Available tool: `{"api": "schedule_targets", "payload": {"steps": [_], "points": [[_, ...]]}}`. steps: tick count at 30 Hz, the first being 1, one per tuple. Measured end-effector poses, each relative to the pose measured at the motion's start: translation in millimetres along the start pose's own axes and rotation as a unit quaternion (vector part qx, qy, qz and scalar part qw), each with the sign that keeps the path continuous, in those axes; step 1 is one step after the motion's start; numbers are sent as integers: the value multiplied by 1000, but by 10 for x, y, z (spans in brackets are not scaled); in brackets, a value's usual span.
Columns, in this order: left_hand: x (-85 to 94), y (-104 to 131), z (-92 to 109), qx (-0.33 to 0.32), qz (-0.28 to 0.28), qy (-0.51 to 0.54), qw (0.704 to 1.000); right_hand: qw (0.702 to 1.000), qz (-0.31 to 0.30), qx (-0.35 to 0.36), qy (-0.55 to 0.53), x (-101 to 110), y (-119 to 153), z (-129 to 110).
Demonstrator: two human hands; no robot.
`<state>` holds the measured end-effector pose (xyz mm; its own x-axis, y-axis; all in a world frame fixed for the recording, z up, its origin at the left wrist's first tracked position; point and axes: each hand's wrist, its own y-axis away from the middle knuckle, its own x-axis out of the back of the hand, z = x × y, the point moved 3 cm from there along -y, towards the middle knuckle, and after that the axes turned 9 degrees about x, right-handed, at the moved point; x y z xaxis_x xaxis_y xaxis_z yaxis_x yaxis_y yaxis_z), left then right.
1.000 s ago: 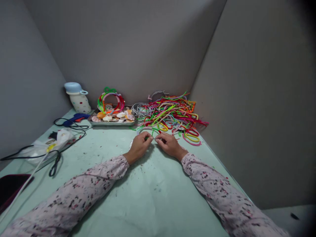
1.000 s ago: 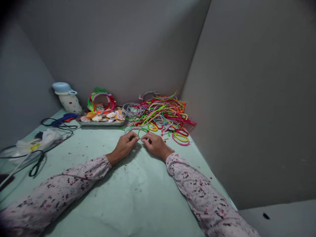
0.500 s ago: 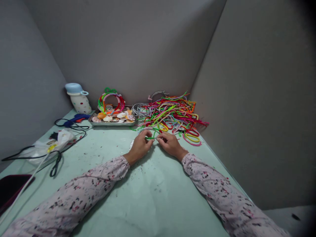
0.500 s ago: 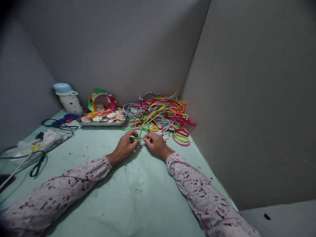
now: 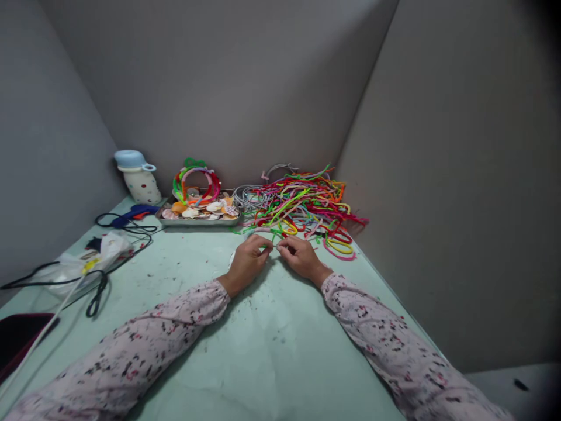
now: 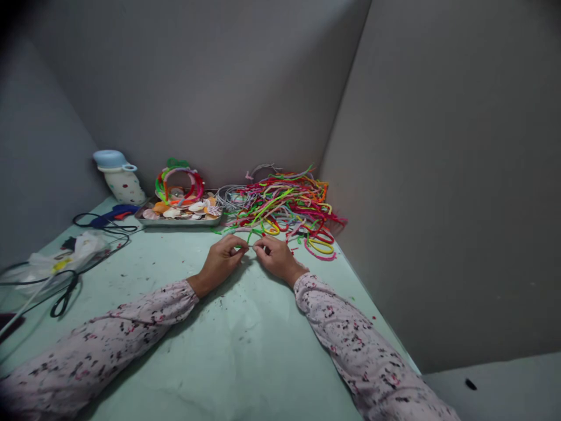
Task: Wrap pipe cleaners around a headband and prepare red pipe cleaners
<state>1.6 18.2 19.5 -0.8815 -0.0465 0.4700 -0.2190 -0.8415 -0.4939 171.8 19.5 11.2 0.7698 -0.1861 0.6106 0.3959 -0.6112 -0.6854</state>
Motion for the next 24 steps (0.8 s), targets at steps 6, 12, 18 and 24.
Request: {"api": "schedule_targets", "payload": {"steps": [6, 12, 18, 24], "points": [[5, -6, -4, -18, 14, -5, 1000, 1000, 5, -1, -4, 2, 1, 0], [4, -10, -9, -18, 20, -10, 1000, 1000, 8, 2, -10, 6, -3, -10], [3, -9, -11, -4, 13, -34, 999, 1000, 4, 4, -3, 11, -3, -17], [3, -13, -8, 5, 14, -45, 999, 1000, 4, 9, -1, 7, 3, -5]]}}
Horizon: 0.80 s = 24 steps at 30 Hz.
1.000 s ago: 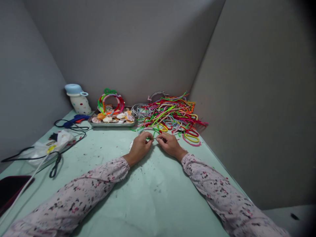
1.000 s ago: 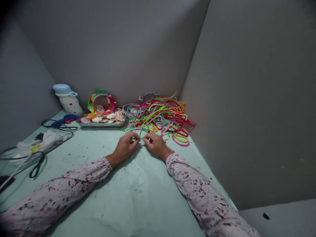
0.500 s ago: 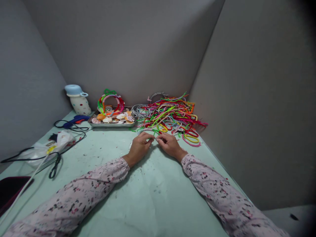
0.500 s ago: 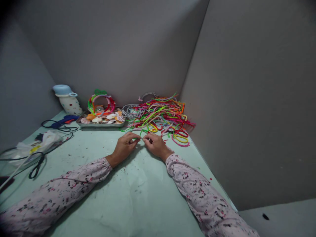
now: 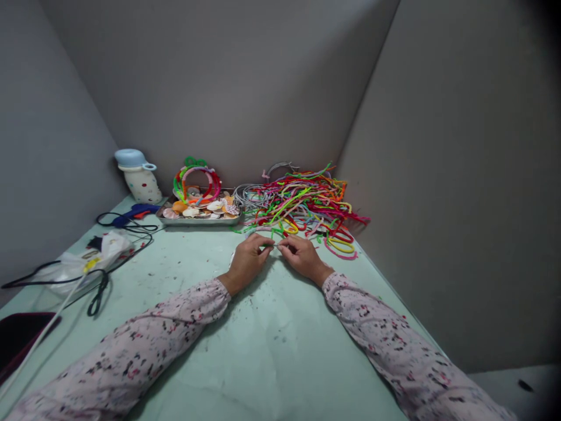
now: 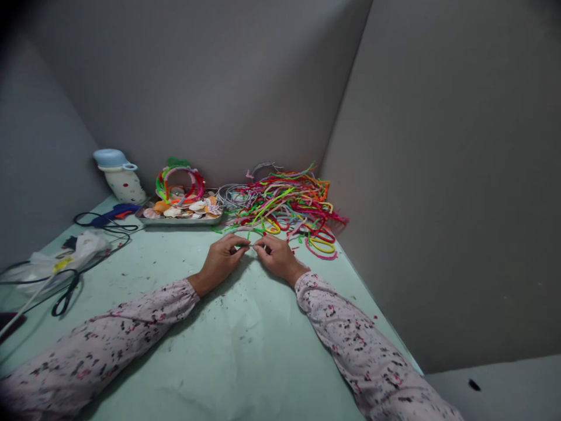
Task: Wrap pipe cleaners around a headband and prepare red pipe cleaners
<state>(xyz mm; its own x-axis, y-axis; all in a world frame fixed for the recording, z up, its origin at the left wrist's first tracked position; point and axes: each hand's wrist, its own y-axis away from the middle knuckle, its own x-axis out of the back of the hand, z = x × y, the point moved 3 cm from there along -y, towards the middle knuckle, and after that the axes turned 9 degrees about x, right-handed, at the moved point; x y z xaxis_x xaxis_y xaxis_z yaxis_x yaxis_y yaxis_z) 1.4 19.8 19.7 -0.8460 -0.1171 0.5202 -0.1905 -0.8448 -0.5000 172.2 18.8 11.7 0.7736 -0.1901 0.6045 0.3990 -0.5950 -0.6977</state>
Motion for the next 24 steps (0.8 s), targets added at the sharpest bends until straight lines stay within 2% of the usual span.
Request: {"api": "schedule_targets", "payload": {"steps": [11, 24], "points": [[-7, -7, -16, -5, -10, 0, 1000, 1000, -7, 6, 3, 0, 0, -11], [26, 6, 20, -4, 12, 1, 1000, 1000, -3, -6, 10, 11, -4, -14]]}}
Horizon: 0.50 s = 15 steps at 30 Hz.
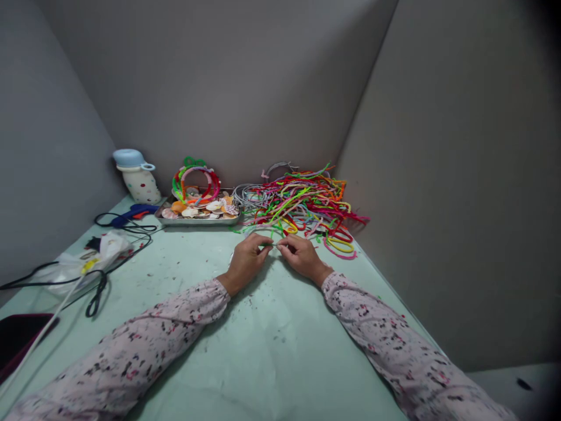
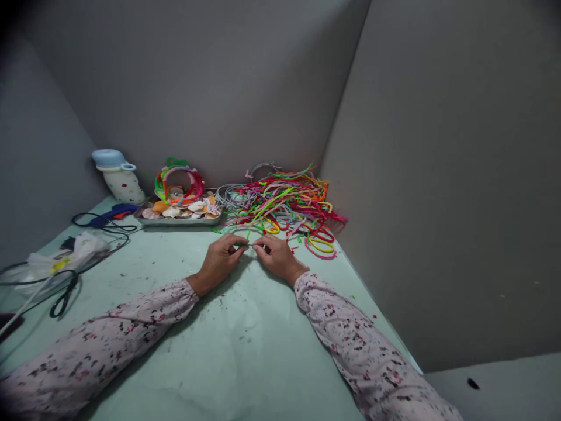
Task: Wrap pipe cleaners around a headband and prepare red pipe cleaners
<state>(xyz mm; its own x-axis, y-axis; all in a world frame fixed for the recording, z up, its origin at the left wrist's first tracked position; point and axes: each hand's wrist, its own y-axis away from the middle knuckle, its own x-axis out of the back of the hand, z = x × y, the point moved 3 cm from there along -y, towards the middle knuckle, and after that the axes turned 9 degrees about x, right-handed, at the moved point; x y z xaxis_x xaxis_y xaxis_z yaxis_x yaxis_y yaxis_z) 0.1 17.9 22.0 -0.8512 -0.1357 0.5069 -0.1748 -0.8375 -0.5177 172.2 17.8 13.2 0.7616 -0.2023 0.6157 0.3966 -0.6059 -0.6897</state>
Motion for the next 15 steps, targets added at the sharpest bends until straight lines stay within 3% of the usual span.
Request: {"api": "schedule_targets", "payload": {"steps": [15], "points": [[-16, 2, -13, -19, -2, -7, 1000, 1000, 6, 13, -7, -10, 4, 1]]}}
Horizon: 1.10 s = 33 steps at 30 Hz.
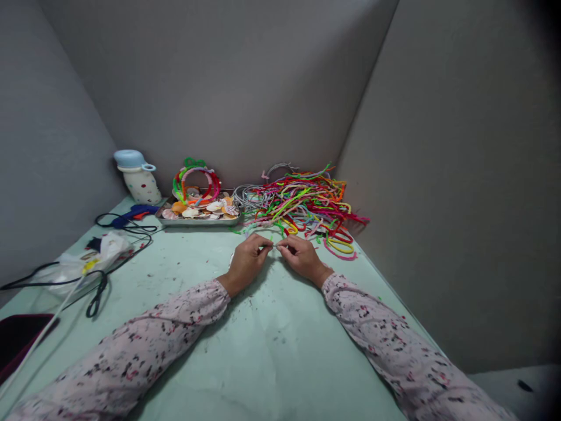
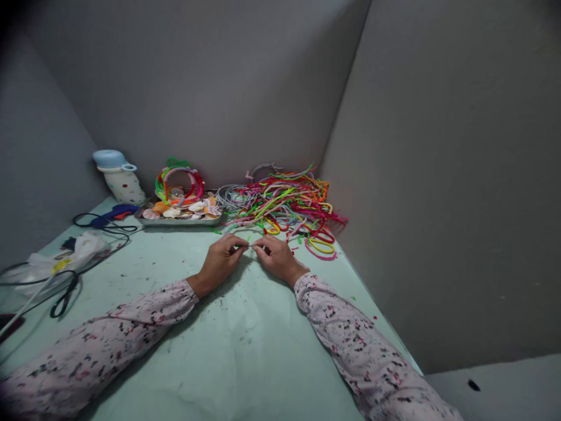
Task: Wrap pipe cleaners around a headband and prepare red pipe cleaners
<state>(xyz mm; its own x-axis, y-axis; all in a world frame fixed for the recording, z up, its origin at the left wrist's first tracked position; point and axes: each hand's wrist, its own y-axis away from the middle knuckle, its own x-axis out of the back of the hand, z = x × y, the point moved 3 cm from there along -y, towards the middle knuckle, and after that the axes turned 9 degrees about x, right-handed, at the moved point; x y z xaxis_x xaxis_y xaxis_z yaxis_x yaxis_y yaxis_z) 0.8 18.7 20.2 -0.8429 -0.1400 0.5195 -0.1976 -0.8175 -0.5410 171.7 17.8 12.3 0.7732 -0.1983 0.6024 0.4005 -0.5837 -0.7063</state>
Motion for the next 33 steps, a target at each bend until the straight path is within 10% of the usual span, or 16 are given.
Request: {"api": "schedule_targets", "payload": {"steps": [33], "points": [[-8, -7, 6, 8, -25, -47, 999, 1000, 8, 22, 12, -2, -1, -16]]}}
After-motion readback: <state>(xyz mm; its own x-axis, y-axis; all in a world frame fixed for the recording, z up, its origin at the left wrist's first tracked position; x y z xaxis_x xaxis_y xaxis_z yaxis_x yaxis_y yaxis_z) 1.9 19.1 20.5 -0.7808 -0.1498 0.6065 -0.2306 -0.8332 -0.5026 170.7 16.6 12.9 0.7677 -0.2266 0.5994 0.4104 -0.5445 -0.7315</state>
